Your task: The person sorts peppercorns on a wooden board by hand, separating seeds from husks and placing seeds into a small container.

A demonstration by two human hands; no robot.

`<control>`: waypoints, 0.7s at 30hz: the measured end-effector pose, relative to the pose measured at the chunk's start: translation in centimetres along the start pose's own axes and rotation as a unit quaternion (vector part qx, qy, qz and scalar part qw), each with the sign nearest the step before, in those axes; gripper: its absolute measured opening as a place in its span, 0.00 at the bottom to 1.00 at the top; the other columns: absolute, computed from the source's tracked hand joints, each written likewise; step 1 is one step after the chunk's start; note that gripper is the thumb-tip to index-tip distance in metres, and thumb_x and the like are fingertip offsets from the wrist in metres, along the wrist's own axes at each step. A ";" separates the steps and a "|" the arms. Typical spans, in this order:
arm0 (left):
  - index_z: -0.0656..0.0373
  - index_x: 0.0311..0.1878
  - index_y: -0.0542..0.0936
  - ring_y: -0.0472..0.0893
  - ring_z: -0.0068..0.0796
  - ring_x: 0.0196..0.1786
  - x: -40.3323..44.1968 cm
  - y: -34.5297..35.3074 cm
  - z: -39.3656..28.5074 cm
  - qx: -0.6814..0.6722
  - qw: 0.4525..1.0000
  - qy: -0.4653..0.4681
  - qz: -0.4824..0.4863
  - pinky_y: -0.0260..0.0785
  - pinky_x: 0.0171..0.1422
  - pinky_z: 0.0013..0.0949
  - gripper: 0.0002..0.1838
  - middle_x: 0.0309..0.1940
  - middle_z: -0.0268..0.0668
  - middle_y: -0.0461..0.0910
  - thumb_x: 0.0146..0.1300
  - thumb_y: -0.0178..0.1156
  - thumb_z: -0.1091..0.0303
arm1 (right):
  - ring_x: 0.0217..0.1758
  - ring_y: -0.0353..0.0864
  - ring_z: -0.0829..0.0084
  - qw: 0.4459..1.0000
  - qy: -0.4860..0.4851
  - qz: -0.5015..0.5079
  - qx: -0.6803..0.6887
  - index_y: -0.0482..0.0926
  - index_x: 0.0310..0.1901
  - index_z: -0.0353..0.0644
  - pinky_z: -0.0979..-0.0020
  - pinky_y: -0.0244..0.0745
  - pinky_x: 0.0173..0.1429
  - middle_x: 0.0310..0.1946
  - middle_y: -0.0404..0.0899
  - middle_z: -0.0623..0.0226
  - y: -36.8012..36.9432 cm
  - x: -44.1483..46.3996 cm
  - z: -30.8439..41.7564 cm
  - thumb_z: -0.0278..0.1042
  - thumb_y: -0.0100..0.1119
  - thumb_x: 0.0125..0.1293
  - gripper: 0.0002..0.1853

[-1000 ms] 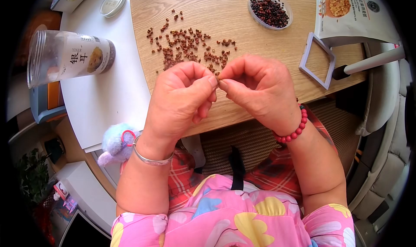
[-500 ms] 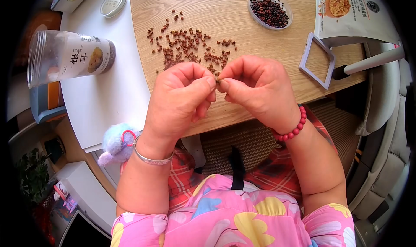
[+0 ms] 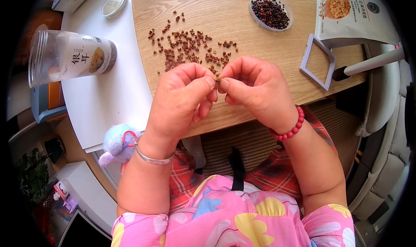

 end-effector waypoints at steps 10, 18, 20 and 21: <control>0.60 0.33 0.75 0.68 0.13 0.16 0.1 0.0 0.0 0.010 1.000 -0.002 0.004 0.53 0.15 0.16 0.05 0.22 0.31 0.76 0.60 0.59 0.69 | 0.24 0.71 0.87 1.000 -0.010 -0.011 -0.024 0.79 0.30 0.34 0.81 0.69 0.28 0.22 0.78 0.73 0.1 0.0 0.2 0.28 0.61 0.56 0.05; 0.61 0.35 0.75 0.68 0.14 0.16 0.2 -0.2 0.2 -0.045 0.999 -0.014 0.019 0.54 0.14 0.16 0.05 0.23 0.34 0.76 0.60 0.60 0.70 | 0.25 0.74 0.86 0.999 0.011 -0.036 -0.004 0.79 0.33 0.33 0.81 0.71 0.29 0.24 0.79 0.71 -0.1 0.1 0.2 0.26 0.59 0.58 0.05; 0.61 0.35 0.75 0.68 0.15 0.16 0.3 -0.4 0.3 -0.069 0.997 -0.018 0.019 0.54 0.14 0.16 0.05 0.24 0.35 0.77 0.60 0.60 0.71 | 0.25 0.74 0.85 1.000 0.005 -0.028 0.012 0.79 0.35 0.34 0.82 0.71 0.29 0.25 0.79 0.71 -0.2 0.1 0.3 0.26 0.59 0.59 0.05; 0.62 0.35 0.75 0.69 0.16 0.16 0.3 -0.5 0.3 -0.092 0.995 -0.023 0.018 0.55 0.14 0.16 0.05 0.24 0.36 0.77 0.61 0.60 0.71 | 0.25 0.74 0.85 0.999 0.001 -0.019 0.028 0.79 0.36 0.34 0.82 0.71 0.29 0.25 0.79 0.72 -0.3 0.1 0.4 0.27 0.60 0.60 0.06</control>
Point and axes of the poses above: each hand's wrist, its own x-axis towards the middle knuckle, its own y-axis out of the palm, z = x × y, the point moved 2 cm from there along x, towards the middle knuckle
